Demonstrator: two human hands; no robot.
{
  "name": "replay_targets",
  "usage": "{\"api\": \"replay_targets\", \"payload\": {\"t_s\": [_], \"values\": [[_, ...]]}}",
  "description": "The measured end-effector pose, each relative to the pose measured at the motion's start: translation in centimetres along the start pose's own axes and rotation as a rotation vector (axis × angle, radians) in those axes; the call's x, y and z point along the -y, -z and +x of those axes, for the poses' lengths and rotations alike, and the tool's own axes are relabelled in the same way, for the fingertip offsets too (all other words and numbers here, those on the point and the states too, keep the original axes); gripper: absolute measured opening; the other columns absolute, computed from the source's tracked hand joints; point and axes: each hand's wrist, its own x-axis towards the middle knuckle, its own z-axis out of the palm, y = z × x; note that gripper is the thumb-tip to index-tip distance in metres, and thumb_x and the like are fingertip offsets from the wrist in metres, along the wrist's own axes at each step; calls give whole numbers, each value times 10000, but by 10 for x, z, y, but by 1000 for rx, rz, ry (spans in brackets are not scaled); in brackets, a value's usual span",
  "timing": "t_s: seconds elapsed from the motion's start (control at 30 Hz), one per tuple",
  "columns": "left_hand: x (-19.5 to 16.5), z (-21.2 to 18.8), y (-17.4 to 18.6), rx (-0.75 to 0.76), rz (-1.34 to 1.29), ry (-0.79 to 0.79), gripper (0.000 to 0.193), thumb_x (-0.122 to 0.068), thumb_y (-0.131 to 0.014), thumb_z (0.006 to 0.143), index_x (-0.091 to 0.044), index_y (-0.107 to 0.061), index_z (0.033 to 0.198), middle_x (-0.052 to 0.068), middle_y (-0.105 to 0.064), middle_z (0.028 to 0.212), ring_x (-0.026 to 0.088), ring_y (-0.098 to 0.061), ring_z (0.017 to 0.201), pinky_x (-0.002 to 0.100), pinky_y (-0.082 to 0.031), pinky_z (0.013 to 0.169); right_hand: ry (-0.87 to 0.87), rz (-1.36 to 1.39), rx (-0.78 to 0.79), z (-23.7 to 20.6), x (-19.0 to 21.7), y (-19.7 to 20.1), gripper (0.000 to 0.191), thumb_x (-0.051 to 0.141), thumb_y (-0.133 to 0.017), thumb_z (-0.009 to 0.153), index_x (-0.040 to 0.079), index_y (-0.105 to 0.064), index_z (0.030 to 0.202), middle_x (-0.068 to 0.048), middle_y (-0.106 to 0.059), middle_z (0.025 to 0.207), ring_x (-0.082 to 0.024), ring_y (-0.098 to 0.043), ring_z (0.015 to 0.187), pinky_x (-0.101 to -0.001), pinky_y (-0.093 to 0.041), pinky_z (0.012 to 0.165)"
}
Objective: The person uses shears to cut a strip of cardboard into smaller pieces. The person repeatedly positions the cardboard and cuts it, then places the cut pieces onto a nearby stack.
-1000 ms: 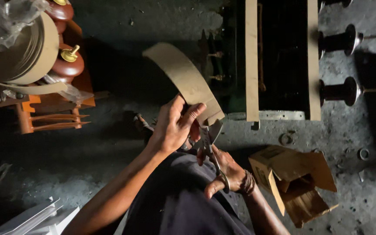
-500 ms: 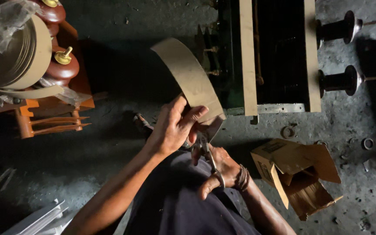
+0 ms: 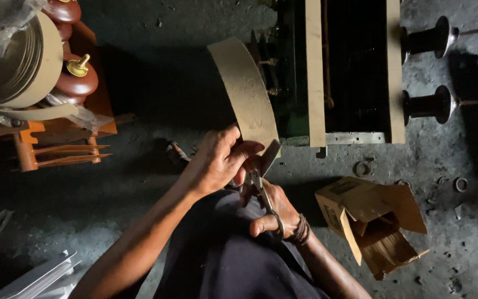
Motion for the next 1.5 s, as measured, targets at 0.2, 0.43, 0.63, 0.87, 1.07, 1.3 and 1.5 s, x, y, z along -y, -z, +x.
{"api": "replay_targets", "payload": {"t_s": [0.2, 0.43, 0.63, 0.87, 1.07, 1.3, 1.5], "values": [[7, -1, -1, -54, -132, 5, 183, -168, -650, 983, 13, -666, 1012, 54, -750, 742, 100, -649, 470, 252, -509, 403, -217, -210, -18, -2, -14, -7, 913, 855, -747, 573, 40, -689, 981, -68, -687, 945, -196, -619, 855, -339, -508, 808], [9, 8, -1, -359, -90, -130, 254, -238, -705, 1024, 14, -724, 995, 47, -640, 720, 105, -535, 659, 256, -431, 608, 71, 98, 16, 6, -6, -12, 965, 726, -844, 651, 34, -496, 1226, -25, -546, 1090, -163, -526, 1021, -304, -439, 902], [1, 3, -14, -381, -295, -93, 281, -293, -724, 967, -19, -779, 942, 12, -704, 704, 82, -632, 646, 233, -500, 615, 146, 435, -690, 26, -5, -7, 511, 183, -896, 800, 46, -483, 1069, -62, -573, 1009, -166, -547, 914, -303, -470, 796], [-11, -11, -27, -339, -718, 181, 203, -224, -774, 902, -37, -714, 847, 28, -639, 661, 117, -569, 556, 282, -426, 500, 318, 274, -695, 42, -24, 23, 548, 338, -866, 834, 69, -521, 1164, -27, -598, 987, -152, -614, 866, -301, -526, 742], [-9, 0, -32, -356, -718, 30, 187, -196, -785, 912, -30, -720, 854, 31, -677, 739, 125, -623, 653, 289, -502, 629, 183, 46, -501, 18, -29, 11, 936, 624, -921, 668, 63, -446, 1247, -39, -538, 1076, -183, -544, 943, -341, -491, 747], [2, 7, -33, -450, -657, -80, 172, -204, -785, 936, -42, -737, 900, 13, -651, 752, 110, -580, 709, 278, -464, 689, -23, 147, -50, -17, -54, -7, 1143, 855, -805, 604, 16, -511, 1322, -79, -573, 1149, -205, -557, 1076, -366, -475, 953], [-8, 0, -10, -135, -296, 76, 212, -278, -724, 945, -72, -746, 897, -31, -658, 713, 92, -567, 640, 282, -463, 581, -142, 99, -244, -24, -98, 34, 799, 606, -755, 731, 43, -577, 1270, -83, -649, 1129, -215, -616, 1000, -365, -519, 861]]}}
